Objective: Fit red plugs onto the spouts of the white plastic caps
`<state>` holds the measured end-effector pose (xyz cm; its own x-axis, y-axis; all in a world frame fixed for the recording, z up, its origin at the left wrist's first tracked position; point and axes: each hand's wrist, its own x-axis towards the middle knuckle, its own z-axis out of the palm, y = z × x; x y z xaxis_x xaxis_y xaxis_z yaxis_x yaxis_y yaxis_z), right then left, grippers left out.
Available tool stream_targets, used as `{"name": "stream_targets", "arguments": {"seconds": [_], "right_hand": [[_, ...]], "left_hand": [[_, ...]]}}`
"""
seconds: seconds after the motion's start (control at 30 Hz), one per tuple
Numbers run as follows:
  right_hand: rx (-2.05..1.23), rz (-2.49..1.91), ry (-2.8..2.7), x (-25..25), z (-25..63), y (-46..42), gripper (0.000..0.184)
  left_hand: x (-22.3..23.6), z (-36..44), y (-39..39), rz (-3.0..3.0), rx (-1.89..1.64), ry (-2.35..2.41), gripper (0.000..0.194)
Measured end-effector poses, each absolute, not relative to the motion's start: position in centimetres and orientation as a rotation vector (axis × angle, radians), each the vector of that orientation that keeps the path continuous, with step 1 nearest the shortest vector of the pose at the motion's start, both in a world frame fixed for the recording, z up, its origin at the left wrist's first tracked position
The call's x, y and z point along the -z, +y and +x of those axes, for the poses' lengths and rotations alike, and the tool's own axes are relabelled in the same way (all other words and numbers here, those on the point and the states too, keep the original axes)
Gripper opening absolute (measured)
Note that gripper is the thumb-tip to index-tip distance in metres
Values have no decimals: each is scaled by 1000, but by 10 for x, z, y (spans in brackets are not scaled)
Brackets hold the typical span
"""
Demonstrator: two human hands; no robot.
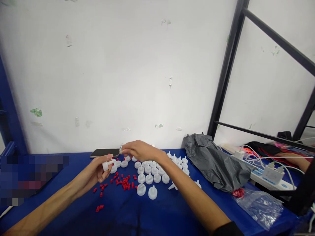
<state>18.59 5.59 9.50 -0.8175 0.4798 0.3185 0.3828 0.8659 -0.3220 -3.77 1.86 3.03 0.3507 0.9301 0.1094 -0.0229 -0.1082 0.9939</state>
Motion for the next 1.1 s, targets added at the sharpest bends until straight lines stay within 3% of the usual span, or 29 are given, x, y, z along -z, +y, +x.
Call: {"name": "stream_targets", "arguments": {"seconds": [0.23,0.37,0.53,0.87,1.1], "right_hand": [[-177,-1070,-2777,-77,205,80,28],[-255,-1075,-2882,-62,185,72,25],[-419,-1089,-2958,-66,178,61,37],[-241,-775,-2776,-74,174,55,41],[176,-1089,-2787,-73,182,60,36]], "left_hand": [[-23,-46,29,1558,-1287,1169,48],[-21,-45,30,1854,-1326,1381,53],[-16,-45,31,2198,-1272,1583,50],[-15,-42,22,2415,-1103,1595,44],[-12,-44,26,2580,-1012,1827,28]]}}
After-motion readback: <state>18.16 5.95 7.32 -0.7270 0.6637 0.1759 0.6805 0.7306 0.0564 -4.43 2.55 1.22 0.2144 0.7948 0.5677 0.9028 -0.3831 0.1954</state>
